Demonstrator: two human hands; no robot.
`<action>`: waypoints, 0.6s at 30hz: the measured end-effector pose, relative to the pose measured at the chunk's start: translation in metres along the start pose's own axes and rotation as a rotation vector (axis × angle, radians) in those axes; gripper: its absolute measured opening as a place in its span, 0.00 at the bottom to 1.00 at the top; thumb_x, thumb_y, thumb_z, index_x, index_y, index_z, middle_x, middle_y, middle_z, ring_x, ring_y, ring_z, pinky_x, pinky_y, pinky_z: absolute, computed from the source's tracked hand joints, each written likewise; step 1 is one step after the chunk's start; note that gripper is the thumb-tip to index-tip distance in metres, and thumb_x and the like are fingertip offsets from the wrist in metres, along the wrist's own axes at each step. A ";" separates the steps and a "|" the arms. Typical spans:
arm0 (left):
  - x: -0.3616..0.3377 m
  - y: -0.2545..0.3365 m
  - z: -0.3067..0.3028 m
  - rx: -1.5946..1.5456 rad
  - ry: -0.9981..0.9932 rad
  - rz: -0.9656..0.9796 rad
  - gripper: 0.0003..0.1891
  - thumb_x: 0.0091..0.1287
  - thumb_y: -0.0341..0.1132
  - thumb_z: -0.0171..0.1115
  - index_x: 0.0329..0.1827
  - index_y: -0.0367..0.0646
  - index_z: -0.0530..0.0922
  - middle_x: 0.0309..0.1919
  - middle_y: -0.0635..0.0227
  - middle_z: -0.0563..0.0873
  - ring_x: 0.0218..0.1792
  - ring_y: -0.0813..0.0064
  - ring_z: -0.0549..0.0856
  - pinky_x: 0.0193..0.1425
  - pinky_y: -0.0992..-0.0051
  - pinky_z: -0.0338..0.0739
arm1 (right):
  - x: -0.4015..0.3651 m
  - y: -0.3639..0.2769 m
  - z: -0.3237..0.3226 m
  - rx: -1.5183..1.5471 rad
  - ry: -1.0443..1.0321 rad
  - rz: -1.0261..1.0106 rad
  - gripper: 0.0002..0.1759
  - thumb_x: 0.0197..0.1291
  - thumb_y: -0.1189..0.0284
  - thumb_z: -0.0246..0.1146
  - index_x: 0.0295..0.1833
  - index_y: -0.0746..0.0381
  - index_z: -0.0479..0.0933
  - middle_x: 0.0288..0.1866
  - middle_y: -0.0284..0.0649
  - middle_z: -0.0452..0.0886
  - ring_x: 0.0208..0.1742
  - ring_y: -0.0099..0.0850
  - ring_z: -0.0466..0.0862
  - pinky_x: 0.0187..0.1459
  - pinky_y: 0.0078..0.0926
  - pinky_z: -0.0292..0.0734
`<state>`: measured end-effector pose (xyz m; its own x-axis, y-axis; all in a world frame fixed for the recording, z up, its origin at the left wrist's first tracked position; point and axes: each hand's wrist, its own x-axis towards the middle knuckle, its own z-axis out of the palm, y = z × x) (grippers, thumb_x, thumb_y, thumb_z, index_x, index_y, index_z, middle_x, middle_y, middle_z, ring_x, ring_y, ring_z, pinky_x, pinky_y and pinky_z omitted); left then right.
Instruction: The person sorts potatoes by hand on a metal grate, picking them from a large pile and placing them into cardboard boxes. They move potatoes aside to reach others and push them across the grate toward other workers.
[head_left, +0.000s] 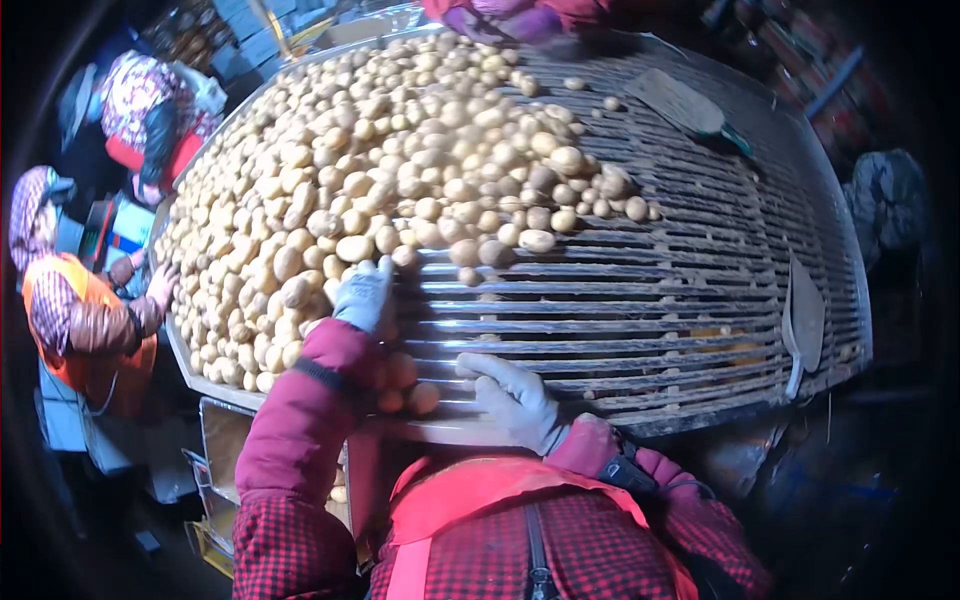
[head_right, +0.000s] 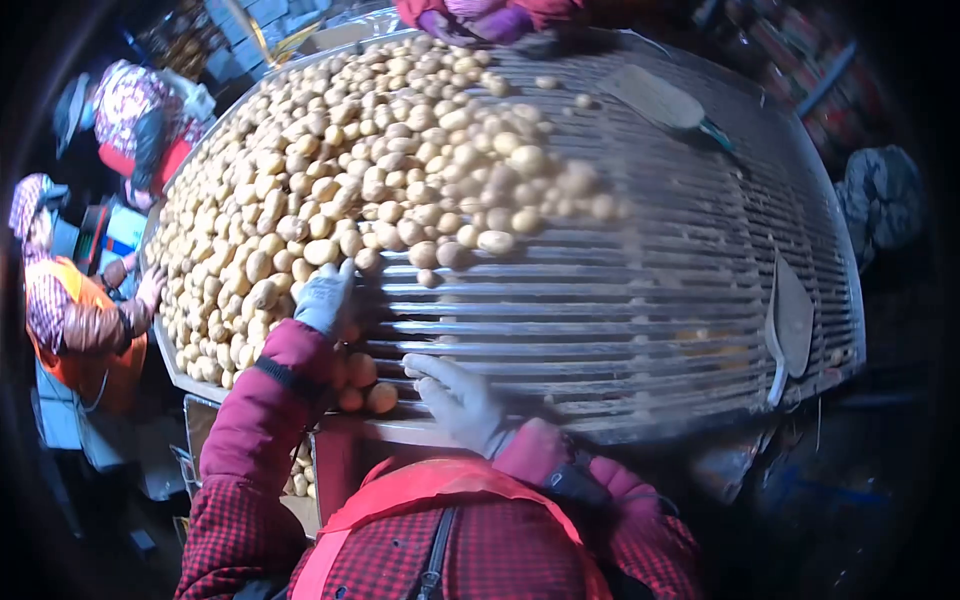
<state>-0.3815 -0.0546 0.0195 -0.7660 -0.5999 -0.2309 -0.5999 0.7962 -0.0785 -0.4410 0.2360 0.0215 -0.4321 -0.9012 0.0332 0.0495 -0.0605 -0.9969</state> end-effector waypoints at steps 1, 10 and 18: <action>-0.007 0.005 -0.013 0.036 -0.081 0.006 0.44 0.44 0.37 0.84 0.69 0.50 0.73 0.57 0.55 0.82 0.60 0.49 0.83 0.57 0.44 0.77 | -0.003 -0.001 -0.003 0.073 0.020 0.053 0.21 0.80 0.74 0.55 0.74 0.66 0.73 0.64 0.41 0.82 0.61 0.28 0.83 0.65 0.28 0.78; -0.011 -0.006 0.020 -0.200 0.099 0.063 0.19 0.71 0.33 0.57 0.64 0.56 0.79 0.51 0.46 0.84 0.53 0.42 0.84 0.53 0.46 0.78 | -0.004 -0.020 -0.021 0.316 0.085 0.236 0.23 0.81 0.70 0.56 0.76 0.63 0.72 0.64 0.41 0.83 0.62 0.29 0.83 0.63 0.30 0.79; -0.010 -0.014 0.023 -0.153 0.145 0.171 0.24 0.71 0.33 0.58 0.70 0.61 0.77 0.51 0.48 0.86 0.52 0.46 0.87 0.52 0.49 0.83 | 0.060 -0.006 -0.146 -0.229 0.655 -0.237 0.21 0.76 0.75 0.62 0.71 0.67 0.77 0.66 0.44 0.84 0.68 0.31 0.81 0.70 0.30 0.76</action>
<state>-0.3596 -0.0580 0.0009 -0.8776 -0.4715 -0.0860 -0.4785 0.8724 0.0996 -0.5986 0.2453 0.0195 -0.8610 -0.4297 0.2719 -0.2705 -0.0657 -0.9605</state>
